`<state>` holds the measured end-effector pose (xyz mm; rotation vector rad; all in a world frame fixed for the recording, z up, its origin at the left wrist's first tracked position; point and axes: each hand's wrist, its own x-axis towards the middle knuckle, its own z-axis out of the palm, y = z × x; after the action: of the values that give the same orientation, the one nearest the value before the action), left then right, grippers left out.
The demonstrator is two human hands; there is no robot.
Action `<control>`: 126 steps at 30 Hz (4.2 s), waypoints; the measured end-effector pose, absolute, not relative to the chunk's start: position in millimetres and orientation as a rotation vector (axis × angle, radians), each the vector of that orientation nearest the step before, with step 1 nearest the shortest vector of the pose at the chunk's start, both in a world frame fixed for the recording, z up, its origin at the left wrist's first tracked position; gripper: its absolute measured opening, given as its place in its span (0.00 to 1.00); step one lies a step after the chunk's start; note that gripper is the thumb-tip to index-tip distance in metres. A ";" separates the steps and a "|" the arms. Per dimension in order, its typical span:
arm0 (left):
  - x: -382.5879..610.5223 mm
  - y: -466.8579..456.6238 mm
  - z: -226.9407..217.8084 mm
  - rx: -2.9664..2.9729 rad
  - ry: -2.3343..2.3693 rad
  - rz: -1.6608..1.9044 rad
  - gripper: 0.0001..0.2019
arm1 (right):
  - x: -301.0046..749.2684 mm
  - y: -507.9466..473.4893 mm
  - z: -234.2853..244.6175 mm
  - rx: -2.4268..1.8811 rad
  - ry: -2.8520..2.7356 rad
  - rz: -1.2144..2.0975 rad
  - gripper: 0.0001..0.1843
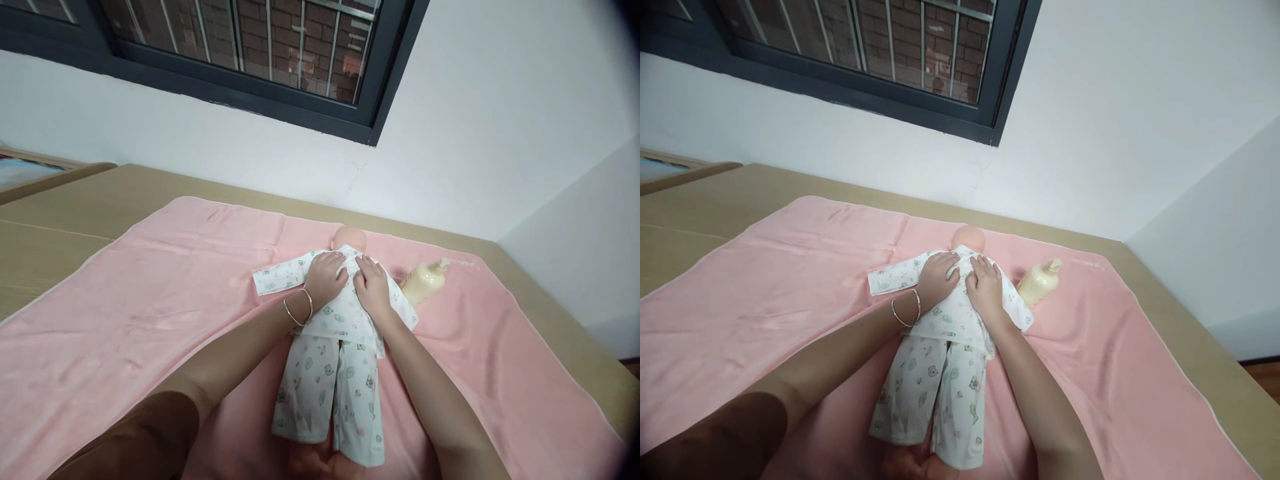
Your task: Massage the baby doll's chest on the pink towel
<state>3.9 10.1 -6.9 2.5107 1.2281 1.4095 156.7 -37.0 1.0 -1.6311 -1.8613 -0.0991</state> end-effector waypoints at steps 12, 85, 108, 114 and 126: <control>0.5 3.8 -4.2 2.615 1.356 1.381 0.07 | 150.7 -47.8 1.0 -1.624 -1.675 -0.342 0.17; 0.7 7.7 -14.4 2.247 1.306 1.327 0.29 | 139.3 -47.5 26.2 -1.714 -1.857 -0.058 0.33; -0.1 3.9 -12.1 2.250 1.334 1.342 0.27 | 137.4 -53.3 29.4 -1.709 -1.910 -0.031 0.34; -1.5 8.0 -9.2 2.280 1.369 1.304 0.27 | 134.7 -58.0 48.3 -1.791 -2.129 0.217 0.35; 57.2 -47.9 76.4 1.998 0.960 1.074 0.21 | 238.9 -124.0 148.4 -1.987 -1.889 -0.107 0.33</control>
<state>57.2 -47.9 76.4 1.9976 0.9600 1.0741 238.9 -124.0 148.4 -1.9872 -1.8886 -0.1071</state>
